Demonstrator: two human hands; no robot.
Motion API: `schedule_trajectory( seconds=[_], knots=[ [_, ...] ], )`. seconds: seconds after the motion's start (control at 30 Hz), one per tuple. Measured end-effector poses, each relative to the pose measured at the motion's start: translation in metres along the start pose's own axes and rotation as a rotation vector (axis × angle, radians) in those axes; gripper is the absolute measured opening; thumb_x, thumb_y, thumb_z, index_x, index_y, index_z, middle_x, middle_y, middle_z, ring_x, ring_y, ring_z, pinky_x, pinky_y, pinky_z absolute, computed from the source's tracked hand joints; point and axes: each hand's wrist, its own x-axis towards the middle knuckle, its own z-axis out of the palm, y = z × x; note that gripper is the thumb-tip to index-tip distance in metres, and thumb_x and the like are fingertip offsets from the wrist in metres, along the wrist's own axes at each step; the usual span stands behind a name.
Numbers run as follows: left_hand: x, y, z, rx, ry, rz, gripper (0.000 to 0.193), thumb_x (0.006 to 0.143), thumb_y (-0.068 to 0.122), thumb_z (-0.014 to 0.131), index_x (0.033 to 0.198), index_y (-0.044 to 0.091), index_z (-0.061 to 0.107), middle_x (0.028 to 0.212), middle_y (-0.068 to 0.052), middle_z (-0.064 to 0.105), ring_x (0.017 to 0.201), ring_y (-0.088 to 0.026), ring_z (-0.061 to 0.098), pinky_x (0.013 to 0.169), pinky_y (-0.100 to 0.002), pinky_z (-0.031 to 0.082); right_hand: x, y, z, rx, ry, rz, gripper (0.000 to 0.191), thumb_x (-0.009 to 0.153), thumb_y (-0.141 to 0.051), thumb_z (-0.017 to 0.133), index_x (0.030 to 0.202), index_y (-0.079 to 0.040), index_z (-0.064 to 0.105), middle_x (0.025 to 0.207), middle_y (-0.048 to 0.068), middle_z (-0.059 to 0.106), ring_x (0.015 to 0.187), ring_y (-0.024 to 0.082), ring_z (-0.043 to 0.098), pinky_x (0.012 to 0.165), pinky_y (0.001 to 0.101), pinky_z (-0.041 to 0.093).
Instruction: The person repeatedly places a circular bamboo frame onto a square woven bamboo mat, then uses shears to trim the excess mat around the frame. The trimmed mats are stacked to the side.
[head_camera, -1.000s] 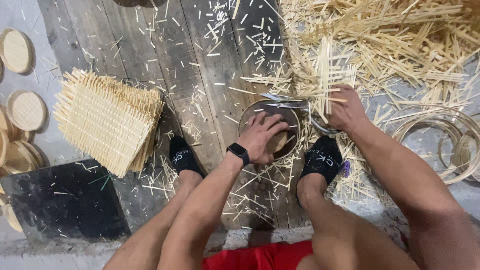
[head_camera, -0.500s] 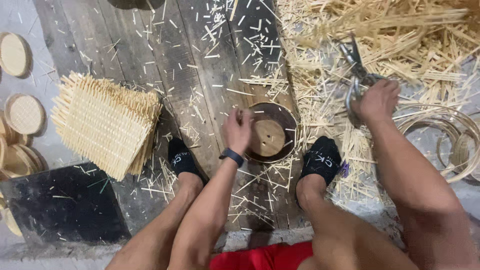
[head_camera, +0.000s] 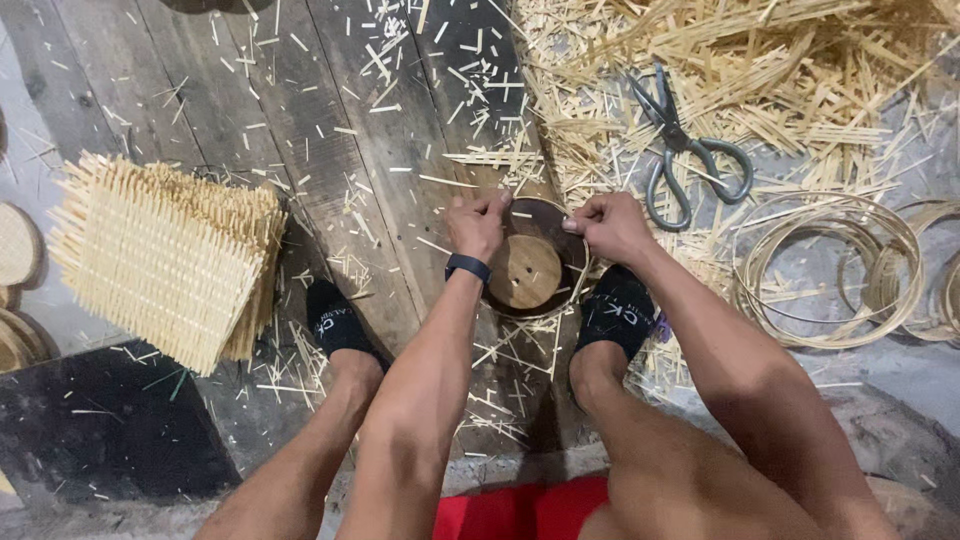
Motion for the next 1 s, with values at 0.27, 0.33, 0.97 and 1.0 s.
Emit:
schedule_trajectory(
  seconds=[0.27, 0.33, 0.97, 1.0],
  knots=[
    [-0.022, -0.048, -0.035, -0.138, 0.164, 0.056, 0.041, 0.102, 0.038, 0.064, 0.115, 0.001, 0.074, 0.104, -0.02, 0.074, 0.094, -0.034, 0.071, 0.084, -0.043, 0.054, -0.031, -0.005, -0.008, 0.096, -0.195, 0.297, 0.05, 0.088, -0.029, 0.082, 0.125, -0.004, 0.059, 0.1, 0.007, 0.071, 0.069, 0.021, 0.076, 0.064, 0.0311, 0.062],
    [-0.042, -0.072, -0.049, -0.122, -0.008, -0.158, 0.034, 0.099, 0.029, 0.07, 0.112, -0.002, 0.077, 0.096, -0.017, 0.075, 0.082, -0.027, 0.069, 0.073, -0.038, 0.054, -0.036, 0.003, -0.007, 0.232, -0.214, 0.249, 0.04, 0.087, -0.019, 0.079, 0.118, 0.004, 0.068, 0.098, 0.013, 0.075, 0.076, 0.018, 0.075, 0.066, 0.0303, 0.063],
    [-0.122, -0.086, -0.015, -1.25, -0.361, -0.623, 0.024, 0.102, 0.011, 0.062, 0.119, -0.005, 0.058, 0.111, -0.014, 0.069, 0.094, -0.024, 0.07, 0.078, -0.039, 0.065, -0.06, 0.007, 0.032, 0.533, -0.048, 0.234, 0.014, 0.089, -0.005, 0.075, 0.095, 0.008, 0.071, 0.084, 0.01, 0.07, 0.068, 0.017, 0.069, 0.057, 0.0307, 0.062],
    [-0.125, -0.083, -0.011, -1.244, -0.331, -0.625, 0.022, 0.101, 0.011, 0.06, 0.117, -0.003, 0.06, 0.11, -0.014, 0.071, 0.093, -0.024, 0.071, 0.075, -0.037, 0.063, -0.06, 0.008, 0.036, 0.507, -0.041, 0.229, 0.013, 0.09, -0.004, 0.074, 0.094, 0.008, 0.071, 0.084, 0.011, 0.07, 0.068, 0.018, 0.069, 0.057, 0.0302, 0.062]
  ],
)
